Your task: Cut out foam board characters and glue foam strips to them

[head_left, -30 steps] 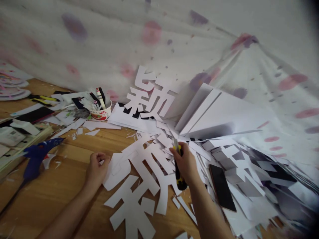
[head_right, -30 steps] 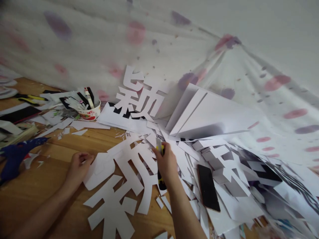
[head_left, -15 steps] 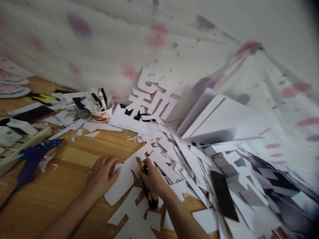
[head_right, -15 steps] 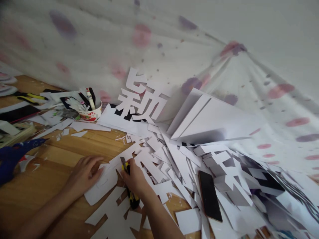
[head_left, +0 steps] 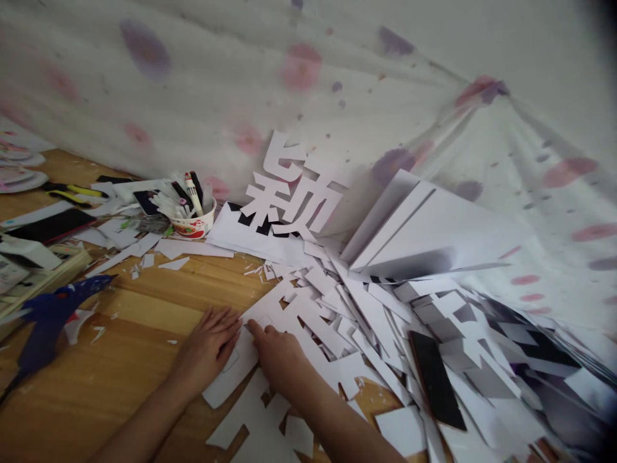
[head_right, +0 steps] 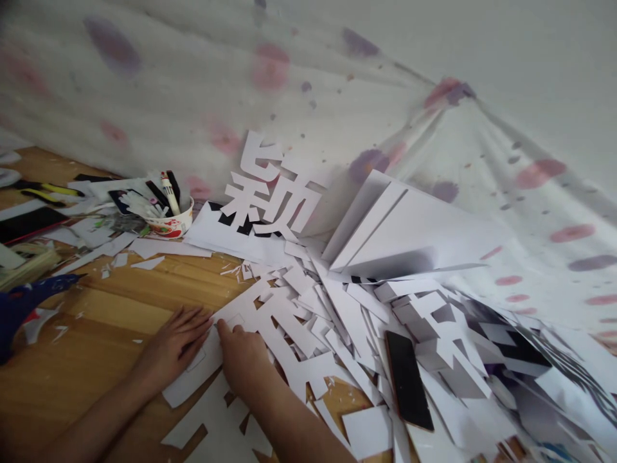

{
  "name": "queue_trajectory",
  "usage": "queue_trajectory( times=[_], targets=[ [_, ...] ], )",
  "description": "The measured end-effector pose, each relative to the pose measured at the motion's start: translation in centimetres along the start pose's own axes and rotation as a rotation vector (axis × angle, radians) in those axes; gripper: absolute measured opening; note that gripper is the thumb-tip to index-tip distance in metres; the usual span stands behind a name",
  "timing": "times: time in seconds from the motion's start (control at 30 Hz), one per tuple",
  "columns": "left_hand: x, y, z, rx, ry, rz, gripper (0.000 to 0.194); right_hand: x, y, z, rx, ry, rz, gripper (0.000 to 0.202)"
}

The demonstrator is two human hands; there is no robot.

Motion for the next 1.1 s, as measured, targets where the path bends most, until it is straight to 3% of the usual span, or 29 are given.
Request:
queue_trajectory(
  times=[0.2, 0.63, 1.1],
  targets=[
    [-0.1, 0.1, -0.1, 0.028, -0.004, 0.004, 0.033, 0.0, 0.0, 0.0, 0.018, -0.014, 0.002, 0.04],
    [-0.1, 0.2, -0.1, 0.014, -0.003, 0.003, 0.033, 0.0, -0.8, -0.7, -0.035, -0.078, 0.02, 0.057],
    [-0.7, 1.2, 0.0, 0.088, -0.024, -0.042, 0.038, 0.4, -1.2, -1.8, -0.074, -0.116, -0.034, 0.049]
  ],
)
Point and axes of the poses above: each hand's wrist, its own x-axis towards the middle knuckle, its own z-axis out of the palm, y = z × x, the point moved 2 cm from there along x, towards the middle knuckle, and after that the axes turned 2 degrees about z, right-handed, at the moved point
